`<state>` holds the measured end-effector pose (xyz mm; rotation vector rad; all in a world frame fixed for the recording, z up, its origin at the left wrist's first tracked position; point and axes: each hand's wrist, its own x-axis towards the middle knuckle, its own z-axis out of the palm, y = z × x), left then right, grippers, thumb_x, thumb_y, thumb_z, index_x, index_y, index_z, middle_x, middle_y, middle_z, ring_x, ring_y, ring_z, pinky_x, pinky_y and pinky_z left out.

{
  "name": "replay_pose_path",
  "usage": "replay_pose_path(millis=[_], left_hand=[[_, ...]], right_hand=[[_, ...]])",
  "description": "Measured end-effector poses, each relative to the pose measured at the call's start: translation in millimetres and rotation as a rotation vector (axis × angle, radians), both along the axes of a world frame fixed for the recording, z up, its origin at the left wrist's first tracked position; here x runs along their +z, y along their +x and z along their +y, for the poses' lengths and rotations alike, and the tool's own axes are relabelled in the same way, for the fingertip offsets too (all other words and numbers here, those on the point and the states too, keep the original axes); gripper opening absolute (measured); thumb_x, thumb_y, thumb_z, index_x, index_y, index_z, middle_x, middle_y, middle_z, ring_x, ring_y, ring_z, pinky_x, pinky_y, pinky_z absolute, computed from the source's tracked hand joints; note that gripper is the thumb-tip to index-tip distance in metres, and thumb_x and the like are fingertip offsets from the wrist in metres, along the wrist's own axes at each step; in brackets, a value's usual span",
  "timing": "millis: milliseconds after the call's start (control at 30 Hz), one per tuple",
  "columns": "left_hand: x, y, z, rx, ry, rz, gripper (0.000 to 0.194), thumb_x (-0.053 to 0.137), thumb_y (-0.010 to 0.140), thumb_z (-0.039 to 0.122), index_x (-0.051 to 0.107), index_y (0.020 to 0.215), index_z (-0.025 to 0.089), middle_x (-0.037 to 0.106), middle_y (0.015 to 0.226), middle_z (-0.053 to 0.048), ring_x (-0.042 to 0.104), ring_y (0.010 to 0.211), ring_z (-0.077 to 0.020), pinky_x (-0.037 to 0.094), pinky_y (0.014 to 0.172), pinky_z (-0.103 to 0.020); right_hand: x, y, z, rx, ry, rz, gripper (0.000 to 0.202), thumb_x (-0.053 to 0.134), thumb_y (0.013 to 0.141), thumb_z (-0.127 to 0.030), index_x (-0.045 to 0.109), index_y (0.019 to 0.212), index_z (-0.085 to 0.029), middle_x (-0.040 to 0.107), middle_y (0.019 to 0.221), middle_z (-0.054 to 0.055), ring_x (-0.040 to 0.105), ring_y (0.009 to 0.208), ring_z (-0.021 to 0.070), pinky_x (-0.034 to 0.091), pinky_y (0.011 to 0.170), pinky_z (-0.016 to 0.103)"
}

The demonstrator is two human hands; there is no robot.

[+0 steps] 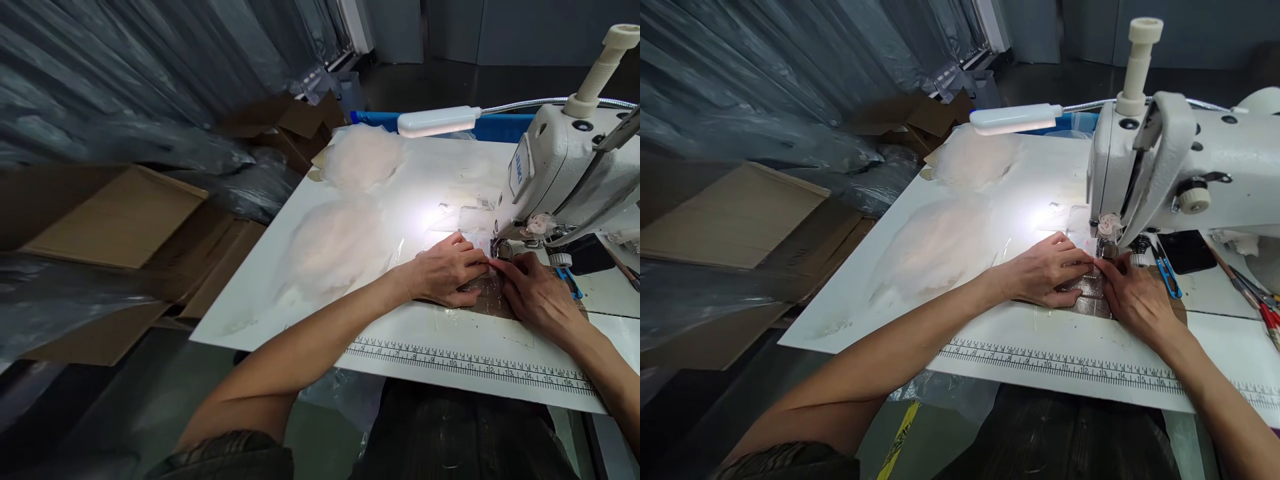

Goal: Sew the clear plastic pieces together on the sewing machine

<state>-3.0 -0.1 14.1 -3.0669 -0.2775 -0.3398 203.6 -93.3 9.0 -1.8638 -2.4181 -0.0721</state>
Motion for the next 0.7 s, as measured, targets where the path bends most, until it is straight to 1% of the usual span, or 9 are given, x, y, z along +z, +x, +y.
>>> replay_pose_path(millis=[133,267,400,600,667,700], left_hand=[[1.7,-0.1,0.9,0.01,0.001,0.0,0.037,0.044,0.093,0.038,0.066,0.11,0.014,0.067,0.114,-0.01,0.059,0.088,-0.0216,0.037,0.089,-0.041],[2.5,-0.4,2.0,0.029,0.004,-0.033,0.039,0.042,0.094,0.039,0.067,0.109,0.013,0.067,0.116,-0.011,0.059,0.095,-0.0226,0.034,0.098,-0.044],[2.4,0.0,3.1,0.066,-0.038,-0.029,0.037,0.046,0.092,0.041,0.066,0.11,0.016,0.066,0.117,-0.009,0.058,0.095,-0.0224,0.033,0.1,-0.045],[3.0,1.1,5.5,0.107,-0.084,-0.002,0.042,0.045,0.092,0.045,0.064,0.115,0.016,0.065,0.121,-0.01,0.058,0.097,-0.0236,0.032,0.1,-0.047],[3.7,1.1,6.5,0.119,-0.096,0.011,0.044,0.045,0.092,0.046,0.063,0.117,0.016,0.064,0.123,-0.01,0.058,0.098,-0.024,0.032,0.1,-0.047],[4.1,1.1,7.0,0.123,-0.102,0.016,0.045,0.045,0.092,0.047,0.062,0.119,0.016,0.063,0.124,-0.01,0.058,0.098,-0.0241,0.032,0.1,-0.047]], right_hand=[[0.9,-0.9,0.3,0.007,-0.002,0.008,0.047,0.031,0.097,-0.035,0.062,0.13,-0.027,0.061,0.108,0.014,0.057,0.071,0.0203,0.035,0.048,0.026],[4.7,-4.9,1.1,-0.048,-0.055,-0.029,0.049,0.027,0.098,-0.036,0.062,0.131,-0.028,0.061,0.111,0.015,0.059,0.07,0.0213,0.034,0.047,0.027],[7.3,-7.1,2.4,-0.067,-0.079,-0.054,0.05,0.026,0.097,-0.037,0.061,0.132,-0.028,0.061,0.111,0.016,0.057,0.063,0.019,0.032,0.046,0.028],[3.5,-5.4,2.8,-0.038,-0.02,-0.042,0.047,0.031,0.094,-0.035,0.065,0.127,-0.026,0.064,0.107,0.015,0.058,0.06,0.0192,0.03,0.043,0.027],[1.7,-2.7,2.7,-0.031,-0.012,-0.002,0.046,0.033,0.094,-0.036,0.066,0.125,-0.026,0.065,0.1,0.014,0.058,0.058,0.0191,0.033,0.042,0.028],[1.2,-0.5,2.7,-0.019,-0.003,0.041,0.045,0.034,0.095,-0.035,0.066,0.125,-0.025,0.066,0.096,0.013,0.058,0.058,0.019,0.036,0.044,0.029]])
